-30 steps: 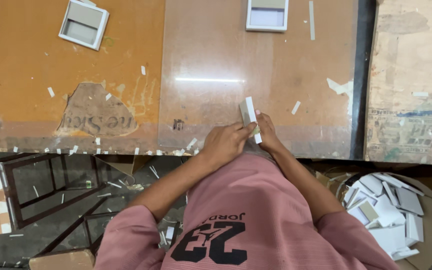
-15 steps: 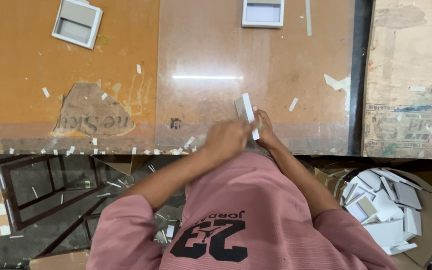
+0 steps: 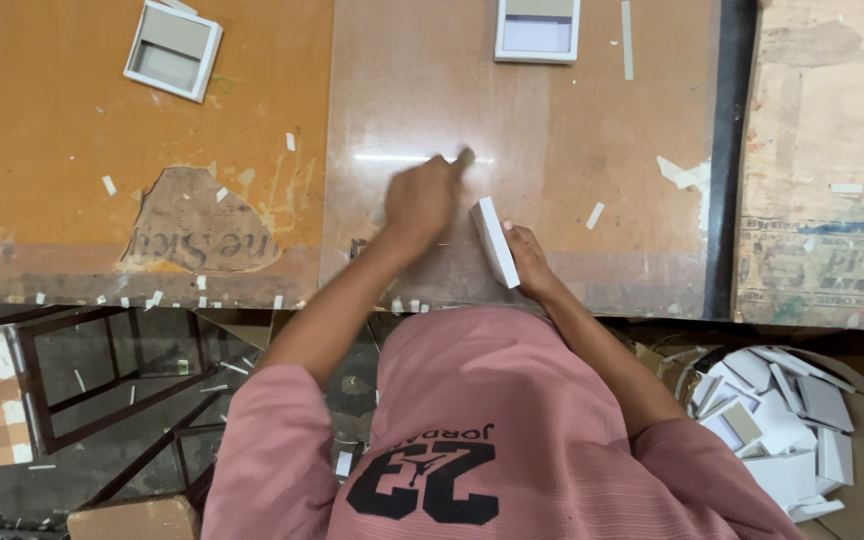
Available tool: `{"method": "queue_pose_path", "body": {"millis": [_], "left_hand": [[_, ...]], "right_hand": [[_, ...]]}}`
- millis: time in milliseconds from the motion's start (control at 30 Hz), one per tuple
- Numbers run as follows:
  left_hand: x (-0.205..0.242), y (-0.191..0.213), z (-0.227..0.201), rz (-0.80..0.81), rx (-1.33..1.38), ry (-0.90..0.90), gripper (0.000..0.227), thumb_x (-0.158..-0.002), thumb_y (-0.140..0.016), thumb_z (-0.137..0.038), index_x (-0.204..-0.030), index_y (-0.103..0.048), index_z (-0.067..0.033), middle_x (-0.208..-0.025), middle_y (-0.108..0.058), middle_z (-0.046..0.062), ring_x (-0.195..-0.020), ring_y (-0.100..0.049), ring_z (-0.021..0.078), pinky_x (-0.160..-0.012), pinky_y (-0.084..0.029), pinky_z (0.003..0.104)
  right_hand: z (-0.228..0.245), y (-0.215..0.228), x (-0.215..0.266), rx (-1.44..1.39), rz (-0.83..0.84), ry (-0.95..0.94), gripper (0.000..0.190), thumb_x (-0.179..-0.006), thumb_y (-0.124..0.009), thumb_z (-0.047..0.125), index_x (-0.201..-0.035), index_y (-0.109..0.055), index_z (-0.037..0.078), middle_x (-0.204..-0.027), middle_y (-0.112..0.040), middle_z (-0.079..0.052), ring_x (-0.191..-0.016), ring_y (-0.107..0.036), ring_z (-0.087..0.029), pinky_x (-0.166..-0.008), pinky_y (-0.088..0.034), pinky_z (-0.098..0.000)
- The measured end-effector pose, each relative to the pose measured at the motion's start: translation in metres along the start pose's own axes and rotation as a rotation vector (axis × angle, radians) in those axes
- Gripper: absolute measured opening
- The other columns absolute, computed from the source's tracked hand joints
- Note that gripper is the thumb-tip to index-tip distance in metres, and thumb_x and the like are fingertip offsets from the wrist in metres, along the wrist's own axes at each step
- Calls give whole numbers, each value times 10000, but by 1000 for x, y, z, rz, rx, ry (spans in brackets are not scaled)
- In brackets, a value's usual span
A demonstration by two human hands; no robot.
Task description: The person sands the edges of small white rectangular frames one at a time using a sanding block. They rotate each frame to sand all sides, then place the finished pieces aside on the table.
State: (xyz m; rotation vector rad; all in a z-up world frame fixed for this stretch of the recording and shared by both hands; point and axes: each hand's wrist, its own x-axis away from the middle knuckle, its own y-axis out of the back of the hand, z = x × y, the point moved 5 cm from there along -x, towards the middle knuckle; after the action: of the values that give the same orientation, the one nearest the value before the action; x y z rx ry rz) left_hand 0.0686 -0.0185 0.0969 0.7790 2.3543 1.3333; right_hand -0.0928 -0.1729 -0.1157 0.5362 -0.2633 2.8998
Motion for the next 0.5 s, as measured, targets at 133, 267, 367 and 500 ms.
{"method": "queue_pose_path", "body": {"millis": [133,267,367,500], "left_hand": [[-17,5,26,-24,288,169,356,-974,-658,-206,-1316,-708,-118,-900,-763,175,-724,-700,329,-642,-539,425],[11,-23,4,32,774,44,324,-1033,-643,-142,-1344,-663,-54,-1097,-749,151,-900,-715,254,-813,-562,346],[22,-17,-17,-29,953,-150,282,-1060,-648,-131,-1315,-668,-12,-1154,-759,134,-994,-737,225,-905,-584,305],[35,-10,-33,62,671,-113,309,-1009,-667,-160,-1299,-709,-62,-851,-757,104,-657,-718,203,-863,-604,315]], "right_hand": [[50,-5,3,-59,-30,61,479,-1022,-399,487,-1194,-619,98,-1053,-679,37,-934,-622,-40,-813,-502,-207],[96,-18,25,-220,157,78,387,-980,-702,201,-1299,-546,49,-1045,-615,-38,-881,-554,-109,-737,-455,-278],[134,-22,36,-5,235,233,376,-947,-735,98,-1277,-578,13,-1117,-606,-26,-1004,-560,-98,-872,-473,-266],[152,-21,44,96,175,345,278,-1007,-670,124,-1240,-597,-9,-1193,-583,-26,-1105,-539,-95,-963,-450,-260]]}}
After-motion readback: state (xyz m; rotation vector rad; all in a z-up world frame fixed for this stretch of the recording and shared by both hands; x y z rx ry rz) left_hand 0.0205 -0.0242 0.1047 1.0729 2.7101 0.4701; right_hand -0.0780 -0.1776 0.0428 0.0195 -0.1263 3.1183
